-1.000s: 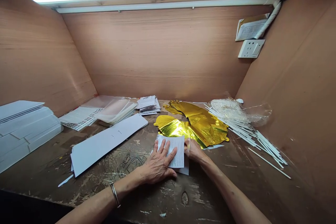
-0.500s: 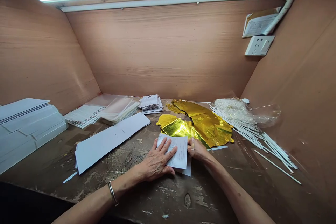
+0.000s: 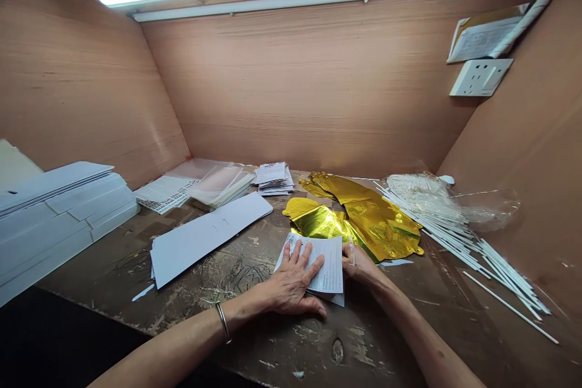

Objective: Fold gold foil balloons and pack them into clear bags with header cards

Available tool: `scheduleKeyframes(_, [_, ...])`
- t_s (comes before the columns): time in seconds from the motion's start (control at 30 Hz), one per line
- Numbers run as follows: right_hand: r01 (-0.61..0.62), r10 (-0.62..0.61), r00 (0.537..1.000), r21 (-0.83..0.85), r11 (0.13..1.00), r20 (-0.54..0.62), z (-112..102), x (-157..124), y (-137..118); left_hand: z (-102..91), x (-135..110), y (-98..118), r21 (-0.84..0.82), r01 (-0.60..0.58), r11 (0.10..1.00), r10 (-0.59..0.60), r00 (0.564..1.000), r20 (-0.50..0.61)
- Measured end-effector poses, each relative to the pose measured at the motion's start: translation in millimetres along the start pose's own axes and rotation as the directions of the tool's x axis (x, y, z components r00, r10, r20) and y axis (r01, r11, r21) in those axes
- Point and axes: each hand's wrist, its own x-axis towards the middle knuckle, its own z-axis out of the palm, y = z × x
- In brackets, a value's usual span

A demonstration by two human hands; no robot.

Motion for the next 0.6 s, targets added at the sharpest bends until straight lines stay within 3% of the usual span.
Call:
scheduleKeyframes(0.2, [0.028,-0.028,1.000,0.048,0.998,0.012,0.6,0.6,-1.4,-0.2,-0.4,-0.9,-0.026,-0.002,1.000,0.002,1.000,-0.011])
scheduleKeyframes(0.37, [-0.093,0.091,0.992,0.028,0.995,0.088,-10.0,-5.4,-17.6,0.3,-0.3,-2.7,-0.025,0.002,1.000,-0.002,1.000,0.005])
scheduleKeyframes(0.43, [-0.174,0.152,0.980,-0.187,0.967,-0.128,-18.4,-10.3,-30.1,1.6,0.1,-2.7,-0.010,0.004,1.000,-0.004,1.000,0.012])
scheduleKeyframes(0.5, [-0.248,0.070,0.908,-0.394,0.885,-0.414,-23.0,-13.7,-43.0,3.4,0.6,-2.3,0.002,0.001,1.000,-0.001,1.000,0.008])
scheduleKeyframes(0.53, [-0.234,-0.009,0.881,-0.453,0.860,-0.472,-22.4,-14.2,-48.1,4.4,0.9,-2.0,0.003,-0.001,1.000,0.001,1.000,0.001])
scheduleKeyframes(0.6, [-0.093,-0.119,0.916,-0.490,0.867,-0.384,-14.4,-12.8,-53.1,5.9,1.6,-2.2,-0.005,-0.011,1.000,0.011,1.000,-0.014])
